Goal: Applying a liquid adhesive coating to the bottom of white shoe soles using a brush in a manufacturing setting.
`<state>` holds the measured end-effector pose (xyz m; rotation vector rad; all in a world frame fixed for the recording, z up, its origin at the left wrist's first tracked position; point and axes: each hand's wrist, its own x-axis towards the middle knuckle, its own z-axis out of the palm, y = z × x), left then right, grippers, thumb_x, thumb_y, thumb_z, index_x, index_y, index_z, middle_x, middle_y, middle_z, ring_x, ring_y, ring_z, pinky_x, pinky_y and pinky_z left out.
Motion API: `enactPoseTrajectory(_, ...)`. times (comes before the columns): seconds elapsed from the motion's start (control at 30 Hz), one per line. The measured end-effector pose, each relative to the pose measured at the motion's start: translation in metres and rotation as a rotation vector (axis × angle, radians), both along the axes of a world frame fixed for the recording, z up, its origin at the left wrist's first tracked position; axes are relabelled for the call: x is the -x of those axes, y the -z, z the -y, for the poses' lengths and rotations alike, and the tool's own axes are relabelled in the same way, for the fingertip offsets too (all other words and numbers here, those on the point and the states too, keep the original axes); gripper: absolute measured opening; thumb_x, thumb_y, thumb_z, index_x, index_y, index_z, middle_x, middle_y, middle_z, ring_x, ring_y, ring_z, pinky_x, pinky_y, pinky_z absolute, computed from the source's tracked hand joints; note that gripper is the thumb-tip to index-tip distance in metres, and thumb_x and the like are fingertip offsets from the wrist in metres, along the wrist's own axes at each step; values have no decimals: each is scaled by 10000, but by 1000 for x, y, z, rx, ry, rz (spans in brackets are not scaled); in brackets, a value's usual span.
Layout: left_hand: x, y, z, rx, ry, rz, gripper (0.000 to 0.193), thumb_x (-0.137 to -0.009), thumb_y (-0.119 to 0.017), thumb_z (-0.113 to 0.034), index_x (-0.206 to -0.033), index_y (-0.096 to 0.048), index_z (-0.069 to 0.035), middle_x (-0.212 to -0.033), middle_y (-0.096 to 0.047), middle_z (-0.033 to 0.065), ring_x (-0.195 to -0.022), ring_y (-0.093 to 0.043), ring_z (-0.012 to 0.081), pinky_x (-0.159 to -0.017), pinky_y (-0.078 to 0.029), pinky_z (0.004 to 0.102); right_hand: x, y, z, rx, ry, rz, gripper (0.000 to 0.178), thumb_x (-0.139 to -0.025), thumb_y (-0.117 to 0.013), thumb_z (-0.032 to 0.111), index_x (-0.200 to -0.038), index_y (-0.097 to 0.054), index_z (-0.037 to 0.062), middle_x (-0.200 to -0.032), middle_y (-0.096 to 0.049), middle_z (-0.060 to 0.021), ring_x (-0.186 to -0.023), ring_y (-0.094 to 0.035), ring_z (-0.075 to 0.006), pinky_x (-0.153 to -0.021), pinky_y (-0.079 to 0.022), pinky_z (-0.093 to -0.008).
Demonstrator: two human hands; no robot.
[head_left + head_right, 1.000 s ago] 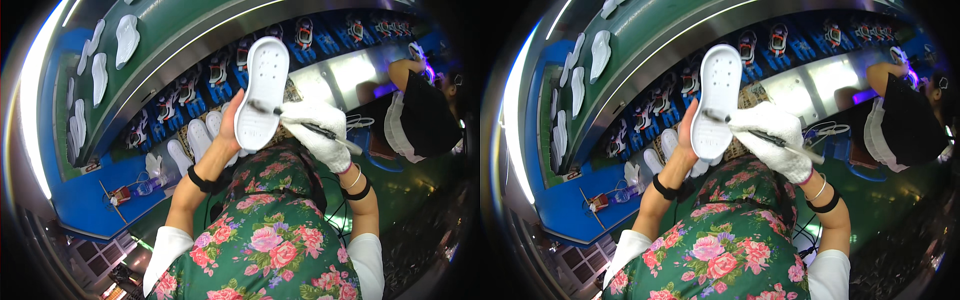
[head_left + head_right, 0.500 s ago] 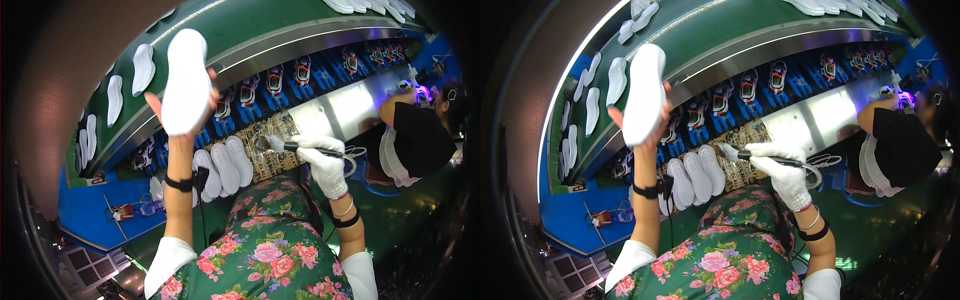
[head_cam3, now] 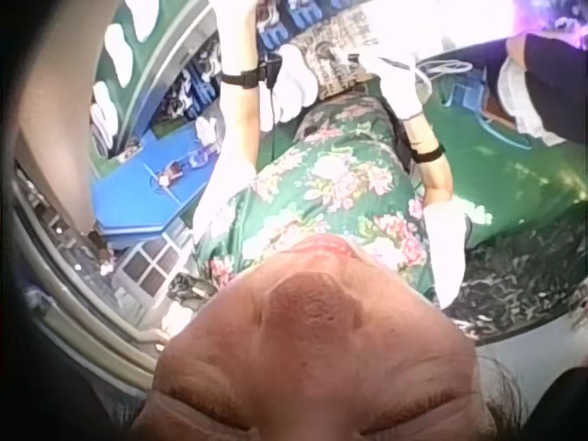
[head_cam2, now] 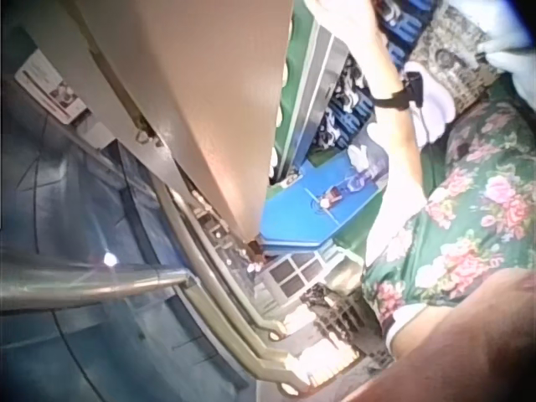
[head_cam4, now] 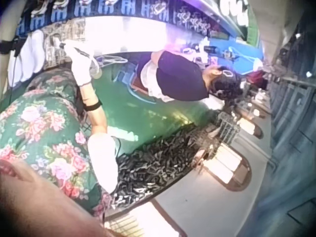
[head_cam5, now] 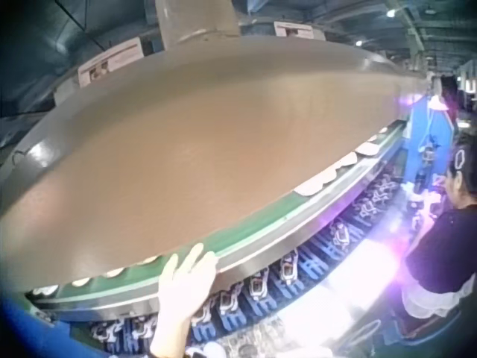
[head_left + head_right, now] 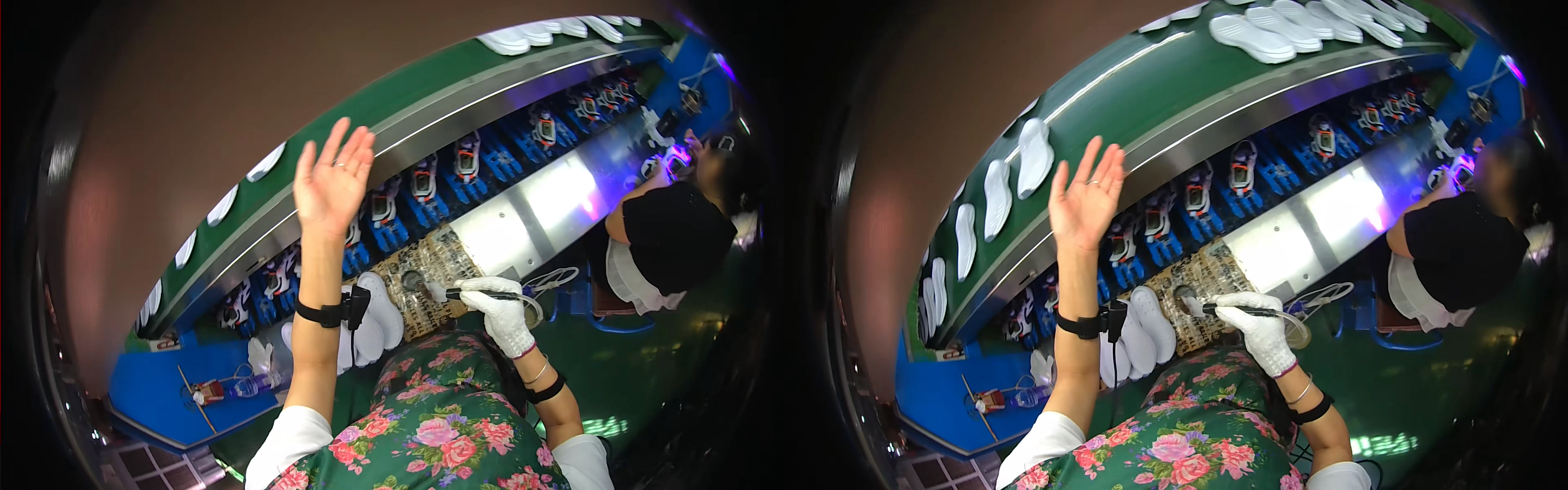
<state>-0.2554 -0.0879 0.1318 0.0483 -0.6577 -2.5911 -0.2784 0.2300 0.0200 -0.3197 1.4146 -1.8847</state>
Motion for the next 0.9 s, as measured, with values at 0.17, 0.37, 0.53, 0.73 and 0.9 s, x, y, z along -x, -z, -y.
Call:
enactPoseTrajectory(0.17, 144, 4, -49, 1228, -386, 312, 600, -946, -646, -310, -1456, -466, -49, -1355, -540, 232, -1238, -546, 327, -1044, -433, 389, 13, 9, -22, 76, 113, 82, 205, -829, -733, 7, -1031, -744, -32, -937, -751, -88, -794, -677, -113, -737, -540, -232)
enactPoseTrajectory(0.37, 298, 13, -44, 1971, -623, 590, 828, -803, -725, -576, -1465, -469, -151, -1338, -541, 305, -1254, -468, 480, -1068, -389, 507, 27, 4, -51, 87, 228, 39, 166, -814, -733, -19, -979, -746, -24, -872, -740, -84, -714, -663, -109, -647, -530, -224)
enactPoseTrajectory(0.53, 305, 5, -34, 1696, -516, 609, 463, -804, -811, -346, -1131, -588, -105, -1123, -583, 215, -1180, -547, 386, -944, -486, 499, 38, 19, -73, 35, 215, 75, 185, -845, -722, 9, -1023, -748, -32, -950, -750, -80, -871, -686, -113, -802, -549, -230)
enactPoseTrajectory(0.73, 185, 6, -19, 303, -139, -48, 370, -1007, -598, -269, -1264, -538, -9, -1372, -514, 174, -1305, -495, 346, -1121, -402, 539, 52, 24, -75, 82, 238, 138, 184, -858, -721, 16, -1034, -745, -33, -922, -747, -64, -819, -688, -114, -763, -555, -232)
enactPoseTrajectory(0.9, 24, 17, -64, 475, -207, 106, 739, -885, -583, -64, -1551, -261, -39, -1398, -518, 165, -1292, -527, 277, -1085, -445, 410, 57, -4, -58, 194, 218, 137, 153, -848, -703, -23, -992, -751, -16, -973, -753, -97, -798, -680, -116, -716, -534, -235)
